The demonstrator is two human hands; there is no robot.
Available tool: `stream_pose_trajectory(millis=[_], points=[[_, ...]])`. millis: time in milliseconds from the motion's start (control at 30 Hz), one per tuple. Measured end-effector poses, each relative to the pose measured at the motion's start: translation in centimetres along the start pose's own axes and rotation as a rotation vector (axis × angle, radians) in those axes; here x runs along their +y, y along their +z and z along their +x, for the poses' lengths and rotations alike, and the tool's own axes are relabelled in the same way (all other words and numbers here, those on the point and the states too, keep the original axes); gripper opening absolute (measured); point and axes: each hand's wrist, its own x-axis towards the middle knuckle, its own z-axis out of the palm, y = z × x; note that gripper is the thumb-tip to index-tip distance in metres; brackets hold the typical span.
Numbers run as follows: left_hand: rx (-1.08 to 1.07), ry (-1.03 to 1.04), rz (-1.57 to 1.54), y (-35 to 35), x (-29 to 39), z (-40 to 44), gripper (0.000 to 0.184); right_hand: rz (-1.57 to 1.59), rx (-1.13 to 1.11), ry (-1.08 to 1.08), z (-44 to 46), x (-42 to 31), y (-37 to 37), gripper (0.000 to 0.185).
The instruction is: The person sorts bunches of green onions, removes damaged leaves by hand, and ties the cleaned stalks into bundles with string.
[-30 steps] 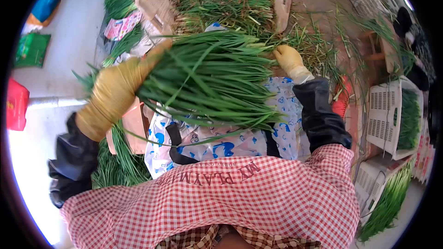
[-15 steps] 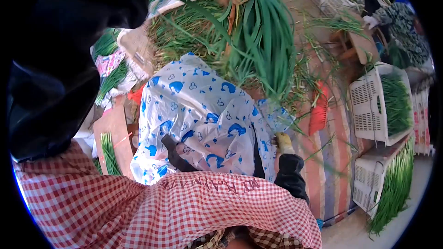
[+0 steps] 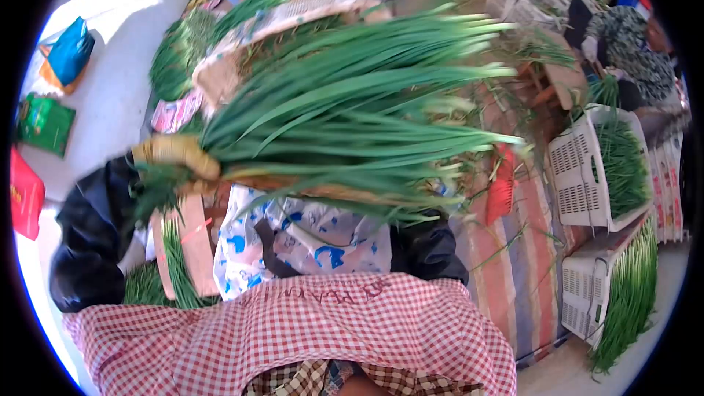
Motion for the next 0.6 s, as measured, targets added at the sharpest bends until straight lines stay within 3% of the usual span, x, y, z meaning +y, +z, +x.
stream_pose_trajectory(millis=[33, 67, 167, 200, 233, 300, 367, 433, 467, 500, 533, 600], points=[[-0.12, 0.073, -0.107, -0.8, -4.7, 1.7, 0.022, -0.01, 0.017, -0.01, 0.4, 0.2, 0.1, 0.041], [-0.214, -0.115, -0.062, -1.4, -7.7, 2.2, 0.02, -0.032, 0.06, -0.024, 0.8, 0.5, -0.2, 0.04], [-0.233, -0.175, -0.338, -0.8, -17.9, 4.9, 0.01, -0.16, 0.27, -0.133, 1.8, -0.1, -4.2, 0.037], [-0.236, -0.179, -0.359, -0.1, -19.7, 5.2, 0.01, -0.433, 0.015, -0.192, 2.3, -0.7, -6.4, 0.035], [-0.21, -0.168, -0.371, 0.5, -20.9, 5.6, 0.011, 0.158, -0.056, 0.092, 2.4, -1.2, -4.7, 0.029], [-0.186, -0.147, -0.395, 2.0, -22.1, 5.8, 0.011, 0.127, -0.131, 0.264, 3.5, -4.1, -4.4, 0.036], [-0.175, -0.153, -0.569, 3.1, -22.6, 5.4, 0.015, -0.255, 0.244, 0.02, 3.6, -8.0, -1.9, 0.035], [-0.16, -0.134, -0.537, 2.8, -24.8, 6.4, 0.02, -0.912, 0.395, -0.028, 4.0, -16.0, -4.3, 0.025], [-0.172, -0.104, -0.501, 2.7, -26.0, 7.2, 0.031, -1.672, 0.497, -0.113, 5.0, -21.2, -9.3, 0.022], [-0.189, -0.075, -0.459, 2.6, -26.7, 7.6, 0.044, -2.434, 0.58, -0.213, 5.8, -24.4, -13.1, 0.032], [-0.209, -0.042, -0.488, 2.5, -27.1, 7.8, 0.049, -2.446, 0.588, -0.219, 5.0, -22.8, -9.9, 0.032], [-0.243, -0.032, -0.464, 2.6, -27.3, 8.5, 0.05, -2.876, 0.555, 0.205, 1.8, -19.2, -3.0, 0.052]])
